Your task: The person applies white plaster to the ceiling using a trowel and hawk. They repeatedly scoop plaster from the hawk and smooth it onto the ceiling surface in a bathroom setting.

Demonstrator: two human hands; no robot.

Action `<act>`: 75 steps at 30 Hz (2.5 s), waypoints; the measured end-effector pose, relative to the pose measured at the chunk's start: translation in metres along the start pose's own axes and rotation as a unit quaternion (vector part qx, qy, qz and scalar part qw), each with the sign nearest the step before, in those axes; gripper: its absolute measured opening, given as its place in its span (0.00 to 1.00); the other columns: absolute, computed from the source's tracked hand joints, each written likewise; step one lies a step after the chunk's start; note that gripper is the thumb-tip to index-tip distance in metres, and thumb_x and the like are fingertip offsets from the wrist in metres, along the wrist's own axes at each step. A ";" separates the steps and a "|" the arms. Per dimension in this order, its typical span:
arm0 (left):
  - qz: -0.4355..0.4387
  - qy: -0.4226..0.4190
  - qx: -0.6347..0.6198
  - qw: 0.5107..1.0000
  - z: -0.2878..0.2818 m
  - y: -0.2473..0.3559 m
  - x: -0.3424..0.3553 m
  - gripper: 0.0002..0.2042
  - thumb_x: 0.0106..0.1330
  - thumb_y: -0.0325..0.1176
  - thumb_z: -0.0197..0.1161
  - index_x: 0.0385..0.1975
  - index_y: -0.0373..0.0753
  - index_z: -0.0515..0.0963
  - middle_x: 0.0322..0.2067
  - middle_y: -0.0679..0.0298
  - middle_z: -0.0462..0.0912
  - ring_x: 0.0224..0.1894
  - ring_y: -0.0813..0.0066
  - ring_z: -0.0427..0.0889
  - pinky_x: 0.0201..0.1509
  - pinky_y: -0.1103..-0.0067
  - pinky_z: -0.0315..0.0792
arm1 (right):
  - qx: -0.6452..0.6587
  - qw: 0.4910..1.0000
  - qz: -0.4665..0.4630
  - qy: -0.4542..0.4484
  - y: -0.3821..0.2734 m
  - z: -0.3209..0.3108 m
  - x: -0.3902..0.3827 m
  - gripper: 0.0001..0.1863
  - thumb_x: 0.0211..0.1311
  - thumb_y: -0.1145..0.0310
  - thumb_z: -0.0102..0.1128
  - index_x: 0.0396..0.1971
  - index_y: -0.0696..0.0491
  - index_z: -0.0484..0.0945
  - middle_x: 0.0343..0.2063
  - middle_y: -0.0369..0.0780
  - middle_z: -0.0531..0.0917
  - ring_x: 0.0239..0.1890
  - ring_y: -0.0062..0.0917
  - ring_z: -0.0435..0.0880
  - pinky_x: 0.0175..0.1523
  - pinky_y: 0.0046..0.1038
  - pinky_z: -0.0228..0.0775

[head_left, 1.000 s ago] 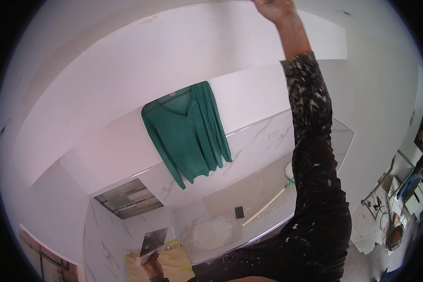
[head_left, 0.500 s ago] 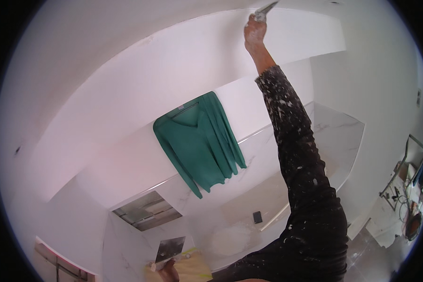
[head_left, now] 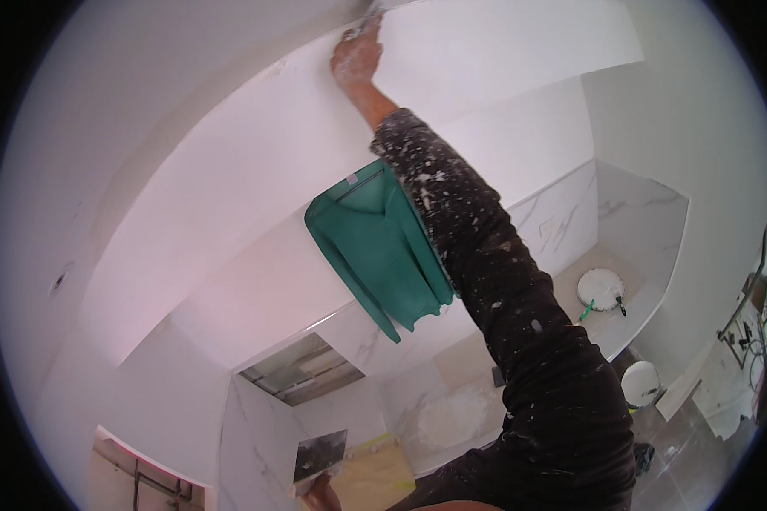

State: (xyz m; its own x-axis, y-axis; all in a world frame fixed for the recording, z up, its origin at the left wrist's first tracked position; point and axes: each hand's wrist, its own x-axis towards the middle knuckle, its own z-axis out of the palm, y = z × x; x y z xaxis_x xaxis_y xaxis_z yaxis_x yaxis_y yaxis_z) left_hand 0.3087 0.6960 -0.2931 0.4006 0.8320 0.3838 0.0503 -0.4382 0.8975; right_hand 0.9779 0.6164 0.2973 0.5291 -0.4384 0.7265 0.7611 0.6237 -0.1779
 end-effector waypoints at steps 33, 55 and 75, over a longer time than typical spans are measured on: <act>-0.067 -0.247 -0.691 0.676 0.108 0.204 0.082 0.22 0.54 0.27 0.56 0.52 0.33 0.73 0.50 0.55 0.80 0.55 0.56 0.77 0.64 0.59 0.68 | -0.305 0.667 -0.094 -0.674 -0.238 -0.209 -0.302 0.17 0.64 0.73 0.54 0.53 0.51 0.78 0.53 0.41 0.81 0.55 0.33 0.81 0.59 0.32 0.74; 0.339 0.004 -0.078 0.938 0.063 0.200 0.103 0.09 0.56 0.23 0.64 0.38 0.37 0.83 0.46 0.59 0.83 0.60 0.58 0.72 0.67 0.61 0.61 | 0.389 0.843 0.218 -0.302 -0.212 -0.157 -0.229 0.19 0.66 0.69 0.61 0.53 0.62 0.75 0.51 0.43 0.74 0.39 0.33 0.79 0.36 0.39 0.75; 0.124 0.009 -0.085 0.989 0.041 0.193 0.072 0.17 0.45 0.17 0.59 0.39 0.29 0.80 0.45 0.55 0.82 0.58 0.58 0.75 0.66 0.66 0.63 | 0.448 0.825 0.239 -0.247 -0.107 -0.051 -0.038 0.07 0.71 0.74 0.49 0.40 0.62 0.74 0.45 0.44 0.76 0.47 0.35 0.76 0.66 0.48 0.70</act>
State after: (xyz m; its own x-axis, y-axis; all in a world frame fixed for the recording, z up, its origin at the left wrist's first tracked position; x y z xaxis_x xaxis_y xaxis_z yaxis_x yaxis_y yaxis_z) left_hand 0.3848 0.6569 -0.1013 0.3651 0.7131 0.5985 -0.2030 -0.5664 0.7987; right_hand 0.8953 0.5332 0.2551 0.3028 0.1758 0.9367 -0.1897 0.9743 -0.1216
